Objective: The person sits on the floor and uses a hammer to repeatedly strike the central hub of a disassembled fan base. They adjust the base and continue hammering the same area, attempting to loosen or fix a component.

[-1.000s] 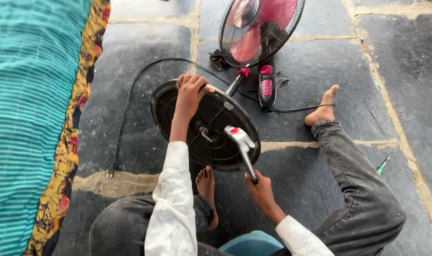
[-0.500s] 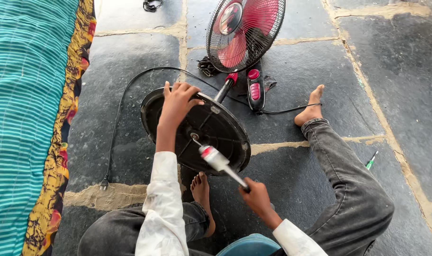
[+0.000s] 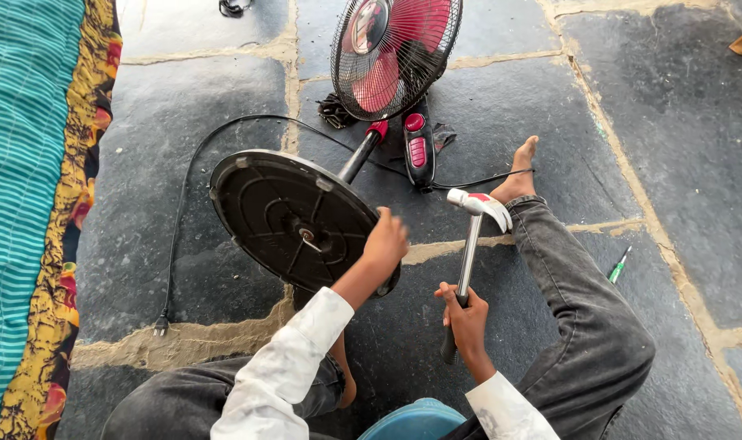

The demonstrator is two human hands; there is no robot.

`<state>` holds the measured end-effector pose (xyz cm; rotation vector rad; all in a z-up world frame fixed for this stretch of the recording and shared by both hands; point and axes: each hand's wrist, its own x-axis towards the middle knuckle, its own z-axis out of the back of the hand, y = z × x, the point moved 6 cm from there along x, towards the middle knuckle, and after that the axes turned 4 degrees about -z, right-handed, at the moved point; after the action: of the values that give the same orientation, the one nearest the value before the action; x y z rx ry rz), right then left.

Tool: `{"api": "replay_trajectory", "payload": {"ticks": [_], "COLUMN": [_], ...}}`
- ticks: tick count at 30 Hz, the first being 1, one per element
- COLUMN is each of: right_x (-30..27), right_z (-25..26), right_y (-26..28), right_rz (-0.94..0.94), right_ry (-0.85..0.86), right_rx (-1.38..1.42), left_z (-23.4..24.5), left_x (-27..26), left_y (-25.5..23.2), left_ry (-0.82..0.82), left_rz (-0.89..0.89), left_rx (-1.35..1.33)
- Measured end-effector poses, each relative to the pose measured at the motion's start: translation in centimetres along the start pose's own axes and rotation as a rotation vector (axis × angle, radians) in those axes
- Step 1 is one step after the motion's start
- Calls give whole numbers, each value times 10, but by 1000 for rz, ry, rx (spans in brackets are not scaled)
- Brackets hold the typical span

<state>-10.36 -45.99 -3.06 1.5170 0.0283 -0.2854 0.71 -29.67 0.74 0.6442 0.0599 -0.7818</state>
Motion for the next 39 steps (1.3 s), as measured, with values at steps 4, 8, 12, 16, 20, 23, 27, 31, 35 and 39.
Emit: {"api": "replay_trajectory", "payload": {"ticks": [4,8,12,16,20,23,27,31,35,39], "right_x": [8,8,11,14,16,14,8,-7,-18,-30], "right_z": [1,-7,-11,-12,-1,3,-5,-24,-44,-41], "right_y": [-13,-23,-31,-35,-41,-40,-33,-29,-21,0], "right_rz": [-35,-63,-117,-95,-37,48,127,111,31,219], "right_ry": [1,37,52,68,95,132,259,295,334,272], "right_rx": [43,42,161,267,310,231,38,-324,-530,-520], "left_z": [-36,-57,-42,-2,36,59,80,43,-17,-52], "left_x": [16,13,9,-2,-15,-24,-42,-94,-139,-139], "left_y": [-38,-56,-32,25,83,107,134,200,220,214], "left_ry": [-157,-204,-278,-364,-448,-436,-497,-437,-328,-458], "left_rz": [-142,-307,-263,-125,2,66,84,415,659,644], "left_rx": [122,112,53,-21,-102,-147,-521,-812,-810,-1014]}}
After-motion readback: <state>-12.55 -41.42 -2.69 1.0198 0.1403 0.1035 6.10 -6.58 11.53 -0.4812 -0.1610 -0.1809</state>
